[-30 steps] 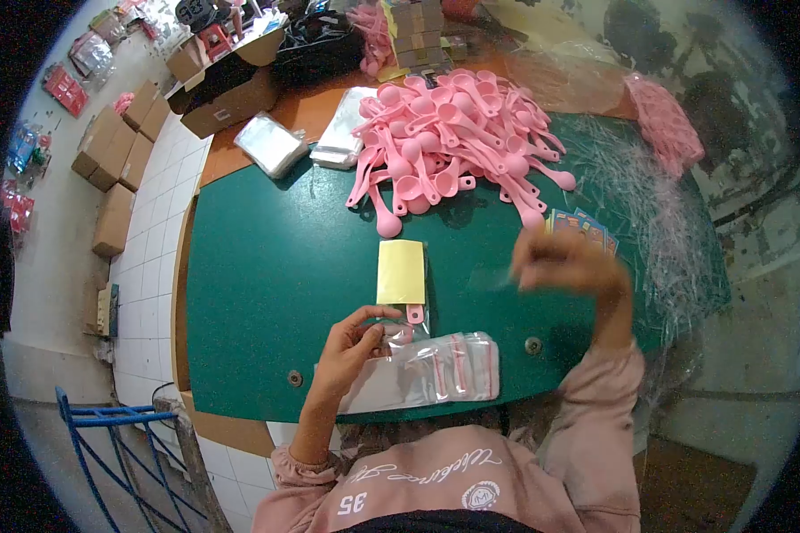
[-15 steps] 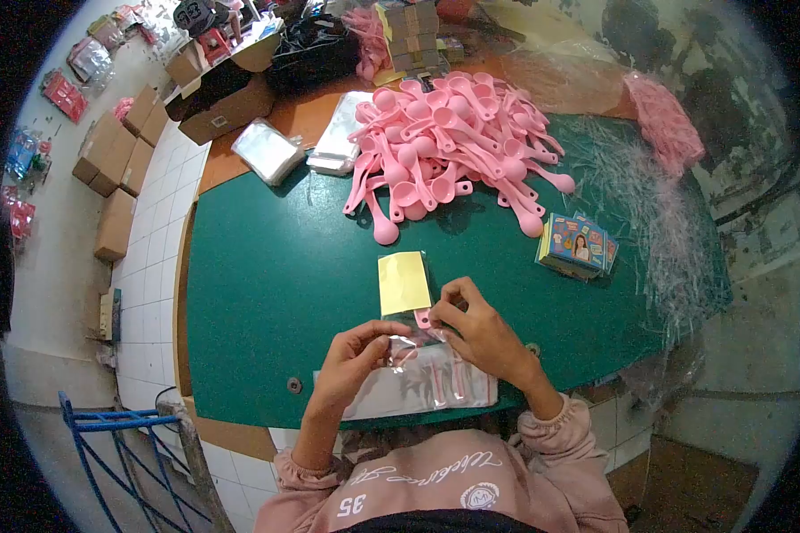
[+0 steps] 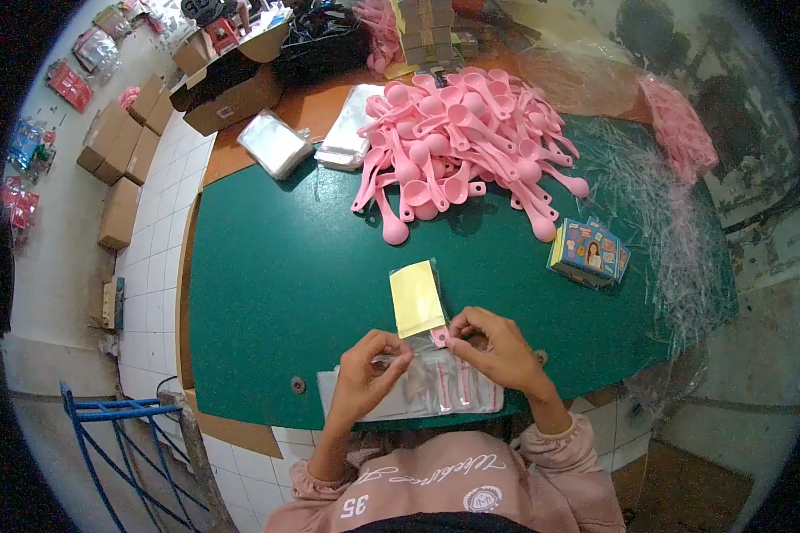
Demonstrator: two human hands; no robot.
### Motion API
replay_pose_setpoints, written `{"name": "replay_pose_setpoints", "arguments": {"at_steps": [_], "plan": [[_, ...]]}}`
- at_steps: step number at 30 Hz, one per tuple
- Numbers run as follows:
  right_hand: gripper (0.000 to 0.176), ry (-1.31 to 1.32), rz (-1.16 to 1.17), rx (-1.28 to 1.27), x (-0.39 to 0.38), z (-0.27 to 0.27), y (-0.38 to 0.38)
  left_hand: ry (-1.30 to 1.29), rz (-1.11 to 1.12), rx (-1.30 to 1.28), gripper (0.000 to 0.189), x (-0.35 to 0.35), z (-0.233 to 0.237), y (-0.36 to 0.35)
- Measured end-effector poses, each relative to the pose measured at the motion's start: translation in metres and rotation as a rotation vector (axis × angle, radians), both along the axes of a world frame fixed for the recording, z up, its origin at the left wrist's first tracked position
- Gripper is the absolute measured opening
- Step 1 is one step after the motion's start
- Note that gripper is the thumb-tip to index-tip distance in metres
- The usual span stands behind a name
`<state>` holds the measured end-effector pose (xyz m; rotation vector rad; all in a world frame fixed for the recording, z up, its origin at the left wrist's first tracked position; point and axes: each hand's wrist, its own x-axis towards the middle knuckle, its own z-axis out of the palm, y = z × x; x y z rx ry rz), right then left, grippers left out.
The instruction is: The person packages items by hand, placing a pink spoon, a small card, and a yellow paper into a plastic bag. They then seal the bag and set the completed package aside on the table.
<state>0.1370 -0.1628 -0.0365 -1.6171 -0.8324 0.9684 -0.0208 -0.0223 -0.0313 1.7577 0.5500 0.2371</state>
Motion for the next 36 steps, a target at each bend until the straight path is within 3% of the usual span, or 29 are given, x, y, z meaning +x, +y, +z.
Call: {"name": "replay_pose_setpoints", "arguments": {"at_steps": [3,11,16,18,21,24,28,32,34,35,36], "plan": [[0.016,0.164,-0.137,-0.035,-0.011,0.007,0.006,0.006,0.072,0.026,0.012,0.001,-0.006,-0.002],[0.013,0.202,-0.259,-0.04,-0.018,0.005,0.012,0.029,0.313,-0.231,0.016,0.007,0.001,-0.005],[0.013,0.182,-0.258,-0.05,-0.02,0.007,0.015,-0.014,0.275,-0.176,0.016,0.003,-0.012,-0.004],[0.022,0.166,-0.226,-0.045,-0.02,0.01,0.017,-0.024,0.244,-0.154,0.015,0.003,-0.012,-0.003],[0.037,0.134,-0.196,-0.041,-0.02,0.01,0.017,0.033,0.202,-0.184,0.024,0.002,-0.008,-0.001],[0.04,0.086,-0.128,-0.013,-0.02,0.002,0.013,-0.002,0.159,-0.158,0.038,-0.004,-0.008,0.008],[0.035,0.012,-0.125,-0.111,-0.009,0.016,0.013,-0.054,0.267,0.22,0.039,-0.039,-0.003,0.063],[0.026,-0.197,-0.245,-0.056,0.021,0.026,0.003,-0.013,0.71,0.381,0.042,-0.127,-0.026,0.179],[0.024,-0.604,-0.222,-0.113,0.036,0.031,0.002,0.109,0.956,0.363,0.043,-0.163,-0.026,0.236],[0.022,-0.653,-0.243,-0.126,0.043,0.033,0.007,0.008,0.951,0.429,0.042,-0.188,-0.044,0.271],[0.021,-0.763,-0.266,-0.081,0.054,0.029,0.012,0.199,0.926,0.589,0.045,-0.204,-0.047,0.295]]}}
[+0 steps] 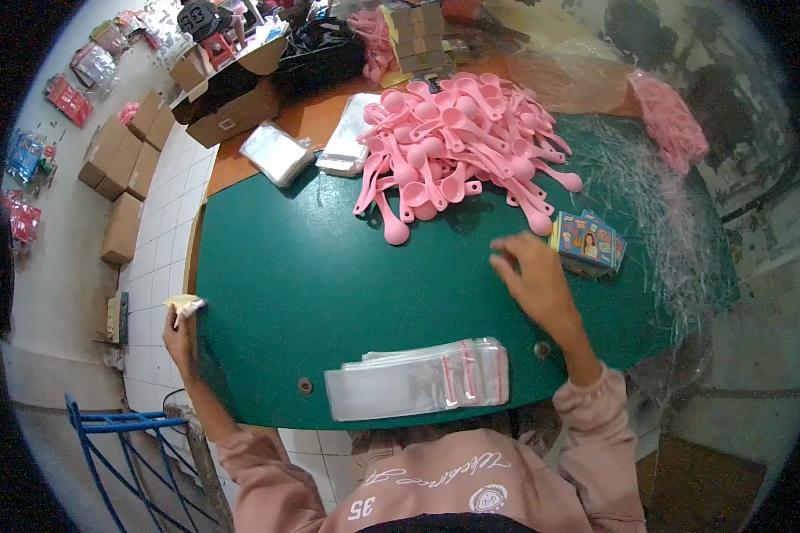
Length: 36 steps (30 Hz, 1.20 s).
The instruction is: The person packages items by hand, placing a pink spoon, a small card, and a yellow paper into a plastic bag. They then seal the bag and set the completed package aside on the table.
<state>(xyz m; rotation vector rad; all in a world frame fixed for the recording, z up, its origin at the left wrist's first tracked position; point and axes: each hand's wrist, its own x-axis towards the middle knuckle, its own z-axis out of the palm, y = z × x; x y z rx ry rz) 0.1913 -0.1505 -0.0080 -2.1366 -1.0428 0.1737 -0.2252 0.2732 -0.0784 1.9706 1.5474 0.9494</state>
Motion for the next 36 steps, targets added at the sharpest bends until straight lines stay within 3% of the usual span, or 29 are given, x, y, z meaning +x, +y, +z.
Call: {"name": "replay_pose_setpoints", "arguments": {"at_steps": [3,5,7,11,13,15,16,18,21,29,31,36], "plan": [[0.022,-0.391,-0.02,0.007,0.044,-0.028,0.027,-0.103,-0.066,-0.145,0.052,-0.013,-0.003,0.034],[0.024,-0.546,-0.159,-0.114,0.062,-0.04,0.047,0.267,0.156,-0.042,0.051,0.014,0.027,0.015],[0.023,-0.584,-0.197,-0.198,0.071,-0.048,0.057,0.237,0.022,0.068,0.045,0.062,0.051,-0.04],[0.02,-0.588,-0.24,-0.302,0.068,-0.04,0.058,0.069,-0.744,0.031,0.027,0.149,0.065,-0.169],[0.022,-0.603,-0.228,-0.284,0.059,-0.032,0.047,0.104,-1.067,0.055,0.03,0.182,0.061,-0.231],[0.031,-0.379,-0.215,-0.053,0.046,-0.016,0.034,0.083,-1.194,-0.033,0.028,0.198,0.05,-0.276],[0.031,-0.382,-0.215,-0.06,0.038,-0.004,0.026,0.077,-1.195,-0.038,0.028,0.204,0.048,-0.282],[0.03,-0.055,-0.154,0.07,0.016,0.022,0.01,0.298,-1.275,-0.084,0.024,0.213,0.046,-0.287],[0.022,0.159,-0.176,0.261,-0.016,0.032,-0.006,0.176,-1.274,-0.122,0.023,0.219,0.044,-0.278],[0.02,0.184,-0.125,0.362,-0.053,0.022,-0.028,-0.213,-1.11,-0.384,0.016,0.225,0.045,-0.27],[0.02,0.248,-0.122,0.395,-0.057,0.017,-0.029,-0.428,-1.038,-0.867,0.014,0.226,0.042,-0.267],[0.02,0.434,-0.133,0.513,-0.063,0.009,-0.028,-0.406,-0.971,-0.956,0.021,0.23,0.055,-0.268]]}}
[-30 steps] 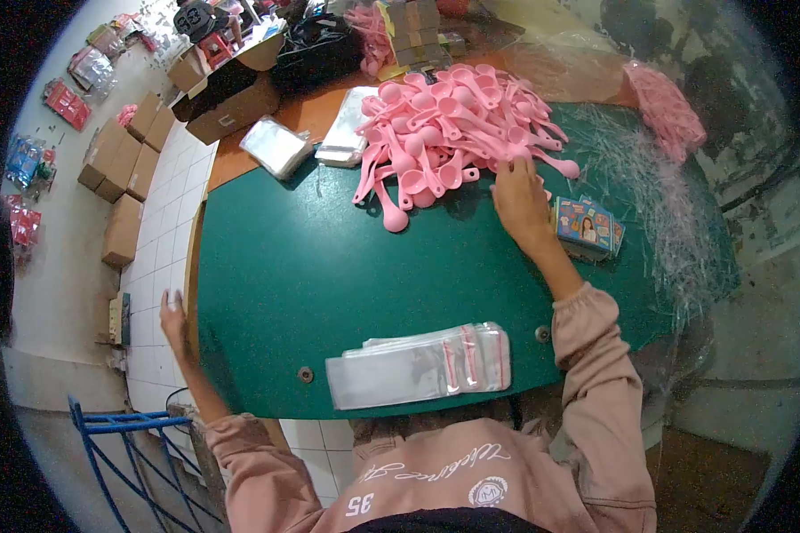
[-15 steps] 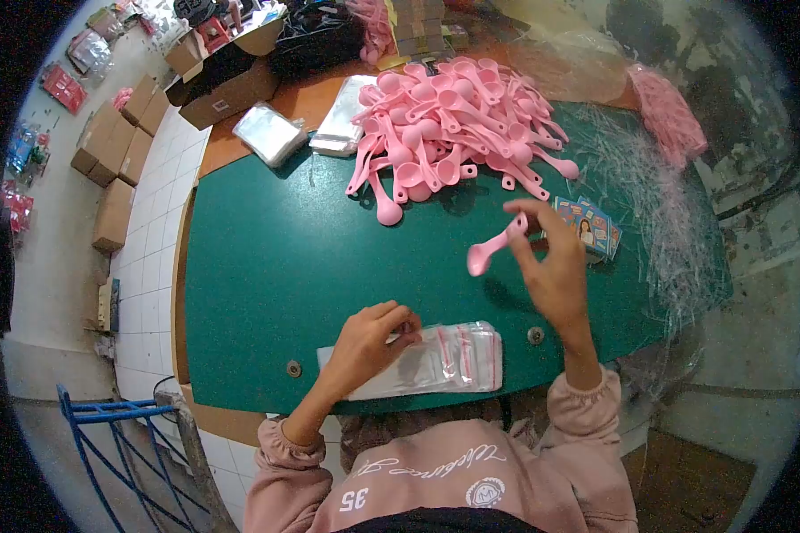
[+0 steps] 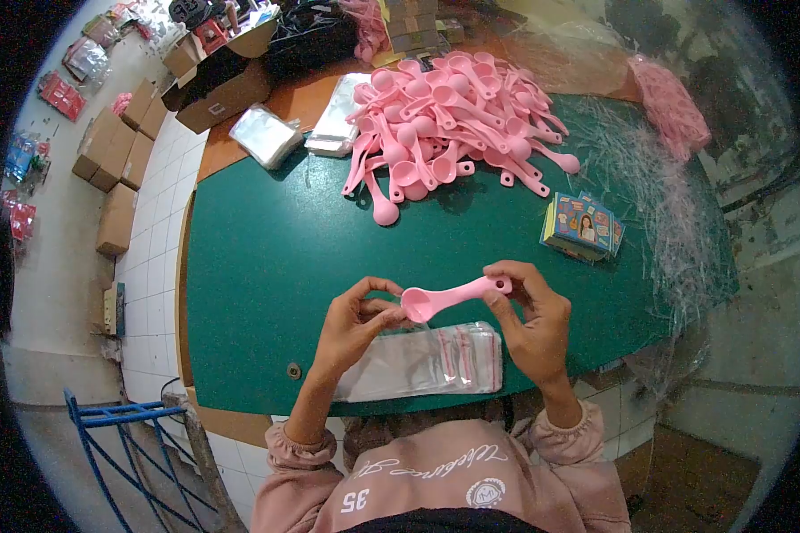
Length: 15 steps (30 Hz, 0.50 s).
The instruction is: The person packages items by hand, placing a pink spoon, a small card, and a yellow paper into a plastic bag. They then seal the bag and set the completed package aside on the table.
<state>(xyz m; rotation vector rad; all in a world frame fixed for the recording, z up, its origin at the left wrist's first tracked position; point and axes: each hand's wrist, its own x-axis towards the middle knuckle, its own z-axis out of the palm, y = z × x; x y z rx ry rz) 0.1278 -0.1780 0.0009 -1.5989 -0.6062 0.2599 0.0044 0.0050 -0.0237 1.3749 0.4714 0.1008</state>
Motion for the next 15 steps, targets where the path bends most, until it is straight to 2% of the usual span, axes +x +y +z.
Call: {"name": "replay_pose_setpoints", "arguments": {"at_steps": [5,12,14,15], "plan": [[0.019,-0.05,0.039,-0.041,-0.003,0.003,0.003,0.074,-0.018,0.028,0.026,0.001,0.0,0.001],[0.023,-0.082,0.22,-0.127,0.0,0.01,0.012,-0.125,-0.142,0.044,0.027,0.008,0.0,-0.008],[0.026,0.115,0.343,-0.113,-0.002,0.013,0.016,-0.162,-0.164,0.027,0.025,0.008,0.01,-0.008],[0.026,0.112,0.337,-0.113,-0.001,0.013,0.017,-0.033,-0.244,0.269,0.025,0.007,0.019,-0.004]]}}
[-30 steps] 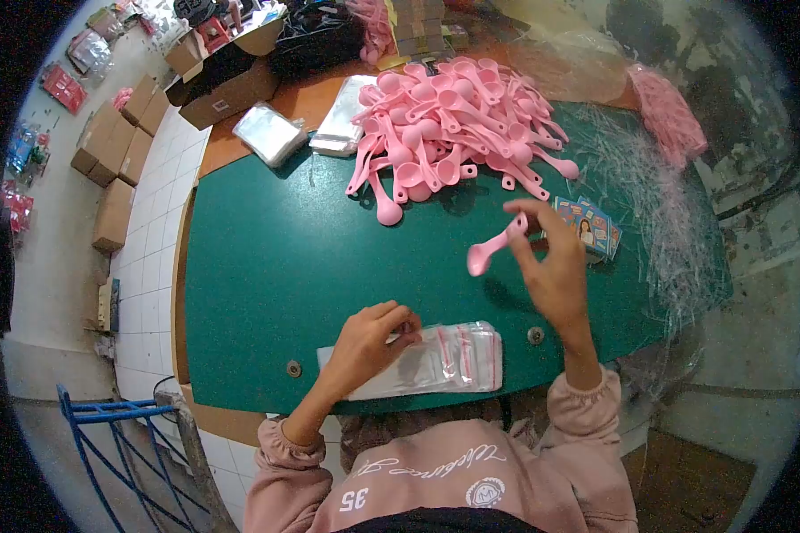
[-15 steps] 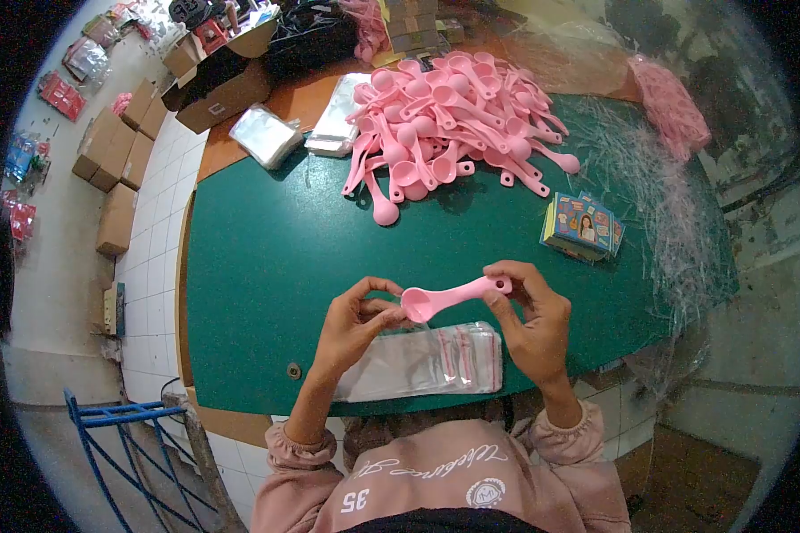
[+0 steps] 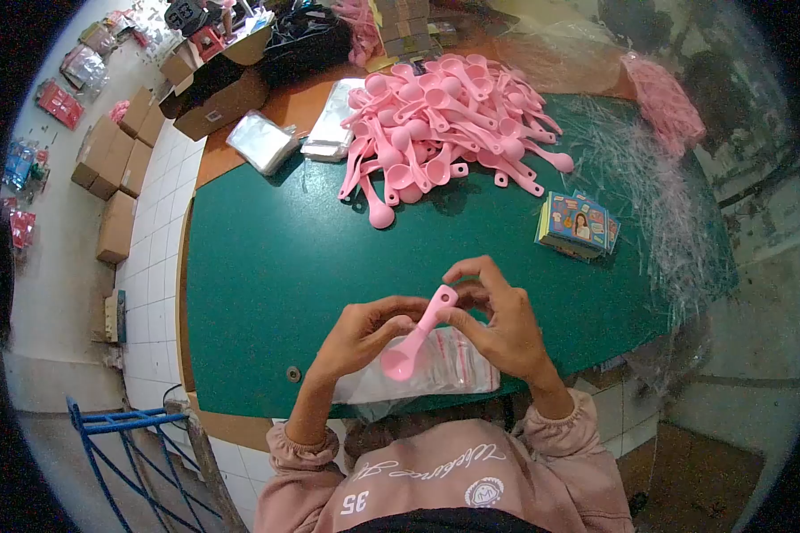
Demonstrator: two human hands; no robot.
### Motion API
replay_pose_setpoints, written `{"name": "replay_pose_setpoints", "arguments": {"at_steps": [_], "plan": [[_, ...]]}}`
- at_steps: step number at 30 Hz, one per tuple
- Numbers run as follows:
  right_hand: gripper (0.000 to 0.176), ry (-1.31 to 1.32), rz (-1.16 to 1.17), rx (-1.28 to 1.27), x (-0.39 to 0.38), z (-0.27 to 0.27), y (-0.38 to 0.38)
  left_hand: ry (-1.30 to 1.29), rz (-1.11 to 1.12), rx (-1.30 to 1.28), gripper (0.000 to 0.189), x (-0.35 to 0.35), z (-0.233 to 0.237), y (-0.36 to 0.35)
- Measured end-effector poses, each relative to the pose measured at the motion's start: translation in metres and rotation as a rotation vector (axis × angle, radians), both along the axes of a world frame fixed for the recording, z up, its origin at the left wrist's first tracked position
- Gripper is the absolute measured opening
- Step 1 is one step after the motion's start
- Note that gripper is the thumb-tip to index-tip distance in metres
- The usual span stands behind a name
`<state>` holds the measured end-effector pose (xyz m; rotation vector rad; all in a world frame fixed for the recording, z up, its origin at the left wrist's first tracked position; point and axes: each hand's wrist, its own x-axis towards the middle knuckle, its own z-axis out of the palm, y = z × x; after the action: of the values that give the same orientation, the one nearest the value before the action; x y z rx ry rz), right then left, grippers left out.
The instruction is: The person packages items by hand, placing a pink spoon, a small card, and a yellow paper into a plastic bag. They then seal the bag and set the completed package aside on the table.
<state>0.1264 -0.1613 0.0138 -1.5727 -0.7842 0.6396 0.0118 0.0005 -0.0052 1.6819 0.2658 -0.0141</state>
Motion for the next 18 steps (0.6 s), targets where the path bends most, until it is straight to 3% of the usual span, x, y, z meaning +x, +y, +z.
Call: {"name": "replay_pose_setpoints", "arguments": {"at_steps": [1,3,6,9,11,12,15,17,18], "plan": [[0.027,-0.062,-0.072,0.035,0.001,-0.001,0.0,0.108,-0.056,0.255,0.027,-0.001,0.004,0.004],[0.029,-0.125,-0.147,0.071,0.003,-0.005,0.002,0.102,-0.05,0.267,0.031,-0.005,-0.002,0.009],[0.028,-0.181,-0.196,0.157,0.004,-0.009,0.004,0.01,-0.089,0.166,0.029,-0.003,0.006,0.01],[0.033,-0.176,-0.132,0.22,0.003,-0.008,0.011,0.012,0.009,0.072,0.029,0.006,0.011,0.009],[0.049,-0.307,0.025,0.294,0.006,-0.007,0.019,0.0,0.141,-0.008,0.031,0.013,0.012,0.009],[0.063,-0.521,0.145,0.161,0.011,-0.002,0.016,-0.04,0.168,-0.012,0.031,0.017,0.007,0.01],[0.06,-0.479,0.24,0.123,-0.003,-0.013,0.021,-0.017,0.059,-0.057,0.031,0.02,0.011,0.014],[0.056,-0.613,0.259,0.122,0.011,-0.017,0.016,-0.082,0.083,-0.073,0.031,0.023,0.006,0.015],[0.054,-0.455,0.147,0.144,0.023,-0.016,0.009,-0.147,0.114,-0.089,0.032,0.024,0.004,0.016]]}}
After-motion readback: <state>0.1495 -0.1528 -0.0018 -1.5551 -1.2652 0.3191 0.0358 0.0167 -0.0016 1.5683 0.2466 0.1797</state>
